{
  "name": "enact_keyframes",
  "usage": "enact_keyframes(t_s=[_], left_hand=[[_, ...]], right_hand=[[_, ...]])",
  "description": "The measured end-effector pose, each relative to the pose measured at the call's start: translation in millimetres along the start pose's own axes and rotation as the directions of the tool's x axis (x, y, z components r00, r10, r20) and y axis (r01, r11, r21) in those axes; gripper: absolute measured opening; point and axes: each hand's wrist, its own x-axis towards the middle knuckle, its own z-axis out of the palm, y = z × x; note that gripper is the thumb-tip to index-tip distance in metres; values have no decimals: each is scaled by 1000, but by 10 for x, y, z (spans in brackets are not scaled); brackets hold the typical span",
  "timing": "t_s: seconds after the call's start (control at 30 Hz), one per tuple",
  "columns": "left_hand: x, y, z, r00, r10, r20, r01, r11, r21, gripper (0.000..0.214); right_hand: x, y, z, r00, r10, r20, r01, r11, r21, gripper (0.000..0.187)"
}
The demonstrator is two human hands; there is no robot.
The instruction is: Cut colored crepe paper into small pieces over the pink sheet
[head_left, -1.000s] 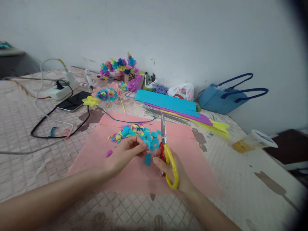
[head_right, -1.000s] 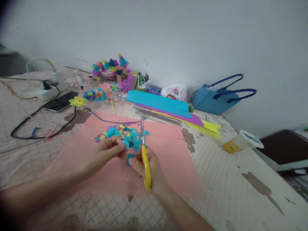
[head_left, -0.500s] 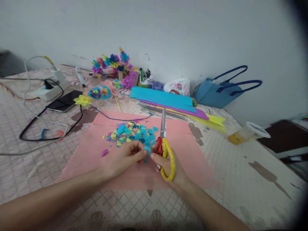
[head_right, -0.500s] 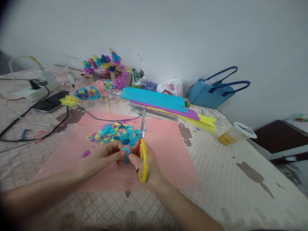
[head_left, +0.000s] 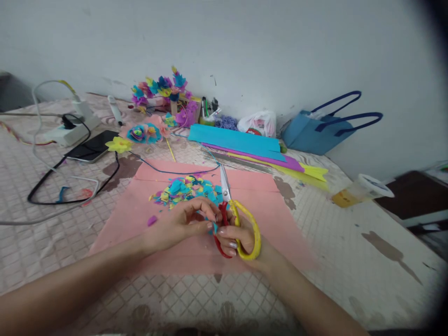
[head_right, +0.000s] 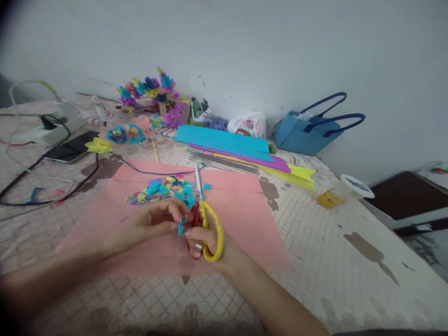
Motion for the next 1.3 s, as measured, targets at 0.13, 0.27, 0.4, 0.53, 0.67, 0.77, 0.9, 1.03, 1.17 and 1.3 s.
enact_keyframes(t_s=[0.13,0.27,0.4,0.53,0.67,0.77,0.9,1.03,1.17,1.3], left_hand=[[1,67,17,992,-113,-56,110,993,-50,8],[2,84,18,975,-194,-110,188,980,-64,12],[7,23,19,963,-206,-176,212,977,13,14],[10,14,39,968,-196,-155,202,979,19,16],[9,54,72,961,-219,-169,231,972,50,27],[1,37,96,962,-226,-151,237,970,55,23],[-5,20,101,958,-227,-178,231,973,2,20],[11,73,52,927,-212,-309,197,977,-81,21],[20,83,-23,893,-174,-414,97,975,-201,18],[10,67,-75,874,-127,-469,11,970,-242,18]], right_hand=[[14,39,-50,1000,-18,18,19,998,-65,33],[0,75,-78,994,-100,-39,89,971,-221,36],[-46,52,-39,964,-208,-164,143,931,-335,33],[-56,23,2,939,-211,-271,93,915,-392,31],[-37,11,11,927,-230,-297,95,908,-407,25],[-29,10,10,919,-259,-298,114,896,-429,26],[-32,41,-11,936,-264,-233,144,891,-431,34],[-64,61,-38,965,-205,-166,122,905,-407,42],[-128,1,11,982,-166,-88,97,849,-519,40],[-173,-68,106,979,-178,-95,81,778,-623,41]])
